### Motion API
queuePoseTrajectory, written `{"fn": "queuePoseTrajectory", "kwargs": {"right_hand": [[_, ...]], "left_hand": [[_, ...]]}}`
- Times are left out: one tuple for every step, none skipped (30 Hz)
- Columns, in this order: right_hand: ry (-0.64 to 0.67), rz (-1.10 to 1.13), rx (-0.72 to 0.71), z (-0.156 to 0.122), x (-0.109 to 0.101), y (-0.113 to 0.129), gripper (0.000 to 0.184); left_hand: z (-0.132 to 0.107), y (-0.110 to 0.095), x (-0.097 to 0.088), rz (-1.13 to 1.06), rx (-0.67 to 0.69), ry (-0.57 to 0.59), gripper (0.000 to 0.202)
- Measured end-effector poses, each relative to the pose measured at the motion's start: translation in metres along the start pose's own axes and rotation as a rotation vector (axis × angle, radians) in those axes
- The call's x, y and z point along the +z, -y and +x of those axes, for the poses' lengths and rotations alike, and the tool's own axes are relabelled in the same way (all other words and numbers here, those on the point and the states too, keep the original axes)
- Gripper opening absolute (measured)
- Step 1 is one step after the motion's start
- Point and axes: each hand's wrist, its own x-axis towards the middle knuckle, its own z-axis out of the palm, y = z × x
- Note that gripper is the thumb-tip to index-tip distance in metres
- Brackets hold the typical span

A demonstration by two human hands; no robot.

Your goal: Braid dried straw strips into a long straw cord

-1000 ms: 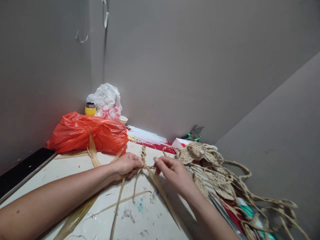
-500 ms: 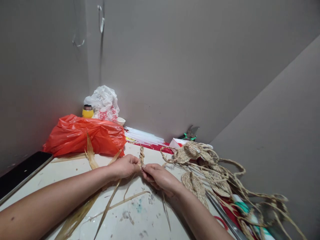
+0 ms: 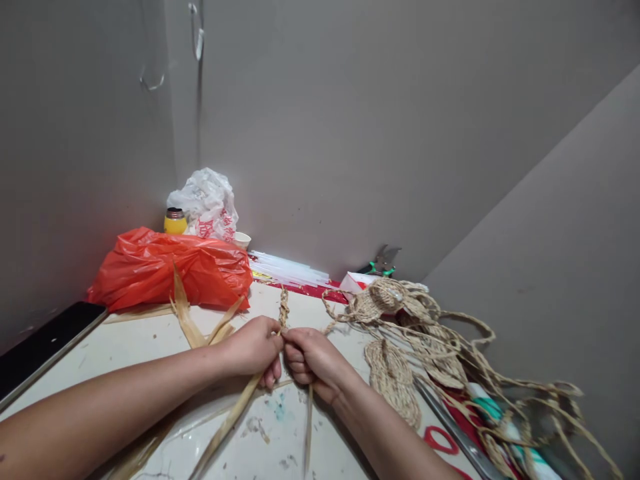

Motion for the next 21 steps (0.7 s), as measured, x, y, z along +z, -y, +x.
{"fn": "queuePoseTrajectory", "kwargs": {"right_hand": [[0.006, 0.015, 0.002, 0.000, 0.000, 0.000, 0.039], [0.013, 0.023, -0.003, 0.000, 0.001, -0.001, 0.039], [0.019, 0.027, -0.015, 0.000, 0.001, -0.002, 0.039], [0.026, 0.026, -0.027, 0.000, 0.001, -0.003, 0.038], [0.030, 0.025, -0.039, 0.000, 0.000, -0.003, 0.037], [0.032, 0.025, -0.045, 0.000, 0.000, -0.004, 0.035], [0.032, 0.032, -0.046, 0.000, -0.001, -0.003, 0.034], [0.032, 0.043, -0.046, 0.000, -0.002, -0.003, 0.034], [0.035, 0.054, -0.043, 0.000, -0.003, -0.002, 0.035], [0.042, 0.064, -0.039, -0.001, -0.004, -0.001, 0.035], [0.055, 0.071, -0.034, -0.001, -0.005, 0.001, 0.033], [0.069, 0.074, -0.030, -0.001, -0.006, 0.002, 0.030], [0.081, 0.073, -0.027, 0.000, -0.007, 0.003, 0.026], [0.094, 0.069, -0.022, 0.000, -0.007, 0.004, 0.023], [0.106, 0.067, -0.018, 0.000, -0.008, 0.005, 0.022], [0.117, 0.065, -0.017, 0.000, -0.009, 0.005, 0.022], [0.128, 0.061, -0.016, 0.000, -0.009, 0.005, 0.022], [0.142, 0.051, -0.014, 0.001, -0.009, 0.005, 0.022], [0.154, 0.042, -0.014, 0.000, -0.010, 0.005, 0.022], [0.163, 0.035, -0.012, 0.000, -0.011, 0.005, 0.022], [0.170, 0.029, -0.006, 0.000, -0.012, 0.005, 0.023]], "left_hand": [[0.000, 0.003, 0.003, 0.014, 0.033, -0.041, 0.011], [0.000, 0.005, 0.007, 0.024, 0.066, -0.073, 0.010], [-0.001, 0.006, 0.009, 0.026, 0.088, -0.092, 0.009], [-0.001, 0.006, 0.011, 0.017, 0.098, -0.097, 0.008], [-0.002, 0.004, 0.012, -0.005, 0.092, -0.088, 0.008], [-0.003, 0.000, 0.011, -0.032, 0.073, -0.070, 0.008], [-0.004, -0.004, 0.009, -0.048, 0.039, -0.051, 0.009], [-0.004, -0.009, 0.006, -0.048, -0.001, -0.029, 0.010], [-0.005, -0.013, 0.001, -0.030, -0.039, -0.006, 0.011], [-0.004, -0.016, -0.005, 0.004, -0.068, 0.012, 0.013], [-0.002, -0.018, -0.011, 0.052, -0.074, -0.005, 0.015], [0.000, -0.019, -0.017, 0.099, -0.044, -0.060, 0.017], [0.003, -0.018, -0.023, 0.138, 0.013, -0.145, 0.018], [0.006, -0.015, -0.026, 0.162, 0.085, -0.241, 0.017], [0.009, -0.011, -0.028, 0.173, 0.153, -0.320, 0.016], [0.011, -0.007, -0.028, 0.160, 0.202, -0.359, 0.016], [0.014, -0.003, -0.026, 0.126, 0.212, -0.337, 0.017], [0.015, 0.001, -0.023, 0.082, 0.185, -0.273, 0.018], [0.016, 0.005, -0.019, 0.044, 0.149, -0.208, 0.018], [0.016, 0.007, -0.015, 0.025, 0.129, -0.166, 0.017], [0.016, 0.009, -0.012, 0.028, 0.129, -0.149, 0.017]]}}
